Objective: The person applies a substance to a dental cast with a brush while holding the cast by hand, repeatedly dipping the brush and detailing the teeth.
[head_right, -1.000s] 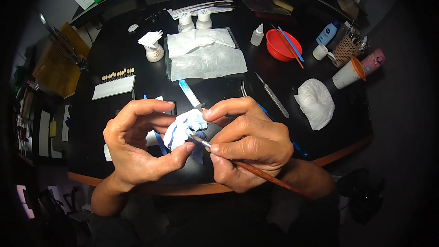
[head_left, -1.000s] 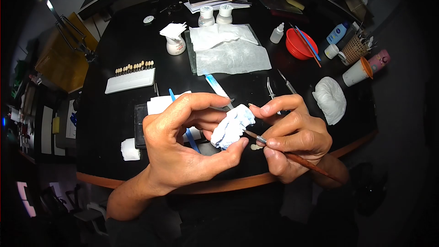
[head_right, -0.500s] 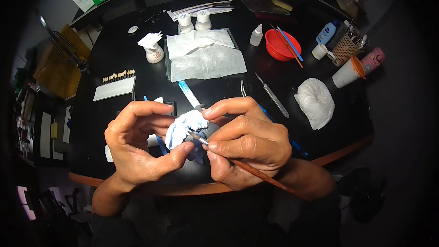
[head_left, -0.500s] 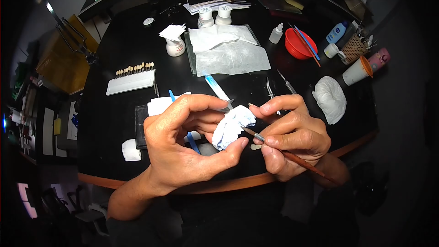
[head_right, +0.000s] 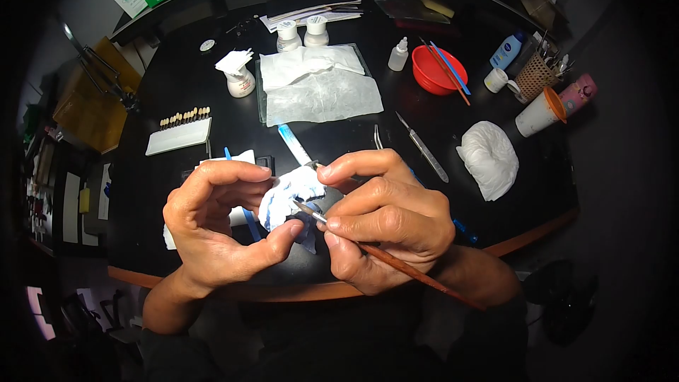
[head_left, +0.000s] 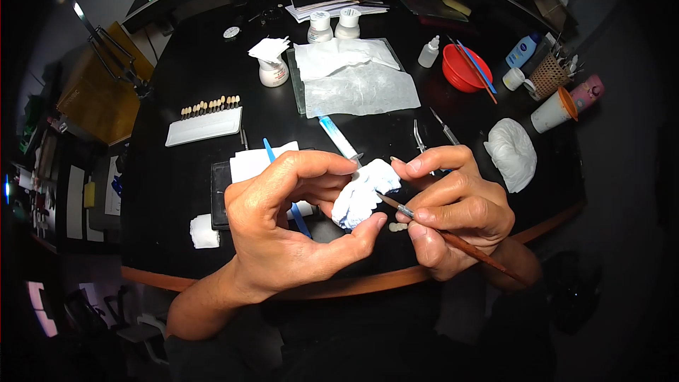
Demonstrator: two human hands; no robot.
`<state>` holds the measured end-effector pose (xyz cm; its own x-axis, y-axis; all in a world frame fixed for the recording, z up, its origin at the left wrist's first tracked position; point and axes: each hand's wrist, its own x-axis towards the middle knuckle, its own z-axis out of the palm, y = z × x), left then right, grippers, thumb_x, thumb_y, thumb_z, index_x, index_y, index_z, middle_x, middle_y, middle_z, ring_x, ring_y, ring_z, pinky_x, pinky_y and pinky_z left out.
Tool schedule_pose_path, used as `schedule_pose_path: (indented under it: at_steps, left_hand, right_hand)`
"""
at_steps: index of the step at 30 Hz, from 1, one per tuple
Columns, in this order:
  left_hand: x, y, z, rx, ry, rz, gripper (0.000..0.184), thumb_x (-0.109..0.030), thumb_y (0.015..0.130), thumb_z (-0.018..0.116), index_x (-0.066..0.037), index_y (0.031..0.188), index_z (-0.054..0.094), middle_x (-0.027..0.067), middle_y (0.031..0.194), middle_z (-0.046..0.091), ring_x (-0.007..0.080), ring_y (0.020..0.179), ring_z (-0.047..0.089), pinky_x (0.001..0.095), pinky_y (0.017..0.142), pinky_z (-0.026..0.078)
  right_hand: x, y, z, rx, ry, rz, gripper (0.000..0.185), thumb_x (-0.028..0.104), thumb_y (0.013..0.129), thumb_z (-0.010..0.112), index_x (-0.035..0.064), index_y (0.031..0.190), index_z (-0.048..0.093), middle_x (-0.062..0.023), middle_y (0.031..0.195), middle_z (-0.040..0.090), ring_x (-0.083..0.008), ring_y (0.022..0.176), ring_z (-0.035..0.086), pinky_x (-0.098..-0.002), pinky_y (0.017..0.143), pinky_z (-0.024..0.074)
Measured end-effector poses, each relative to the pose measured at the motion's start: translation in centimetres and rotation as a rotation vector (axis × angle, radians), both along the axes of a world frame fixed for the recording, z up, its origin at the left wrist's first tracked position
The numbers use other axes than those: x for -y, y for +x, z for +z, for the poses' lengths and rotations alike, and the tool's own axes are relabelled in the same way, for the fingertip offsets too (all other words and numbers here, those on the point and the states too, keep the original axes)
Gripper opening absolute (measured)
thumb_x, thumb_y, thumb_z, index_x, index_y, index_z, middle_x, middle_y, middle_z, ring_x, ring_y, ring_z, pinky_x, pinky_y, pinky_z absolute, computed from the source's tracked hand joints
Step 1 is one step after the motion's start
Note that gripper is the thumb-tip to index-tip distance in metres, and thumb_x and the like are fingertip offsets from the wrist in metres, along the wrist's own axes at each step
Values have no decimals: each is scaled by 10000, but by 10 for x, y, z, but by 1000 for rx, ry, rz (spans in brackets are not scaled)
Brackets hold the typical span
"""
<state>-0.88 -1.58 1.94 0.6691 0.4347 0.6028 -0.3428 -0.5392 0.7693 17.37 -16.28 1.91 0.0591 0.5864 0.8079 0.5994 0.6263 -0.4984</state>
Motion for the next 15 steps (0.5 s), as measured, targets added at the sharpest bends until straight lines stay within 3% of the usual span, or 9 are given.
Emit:
schedule_pose_path:
  at_steps: [2, 5, 15]
  left_hand:
    - [1, 0, 1, -5, 8, 11, 549, -42, 689, 955, 84, 1144, 676, 157, 968, 752, 167, 853, 774, 252, 746, 641]
    - [2, -1, 0, 2, 7, 16, 543, -43, 684, 959, 87, 1134, 685, 157, 988, 745, 167, 856, 771, 255, 741, 642]
    - [1, -2, 0, 0, 48, 13, 541, -45, 680, 965, 92, 1125, 688, 162, 1038, 732, 174, 890, 765, 266, 737, 649]
  right_hand:
    - [1, 0, 0, -17, 5, 3, 164, -35, 796, 764, 17, 945, 717, -97, 828, 731, -340, 1028, 725, -417, 843, 631]
    - [3, 7, 0, 74, -53, 87, 298, -69, 809, 649, 17, 1094, 660, -126, 875, 711, -328, 1153, 611, -539, 981, 636]
    - [1, 6, 2, 46, -42, 79, 248, -59, 801, 677, 15, 1038, 681, -123, 858, 715, -335, 1119, 646, -520, 981, 628]
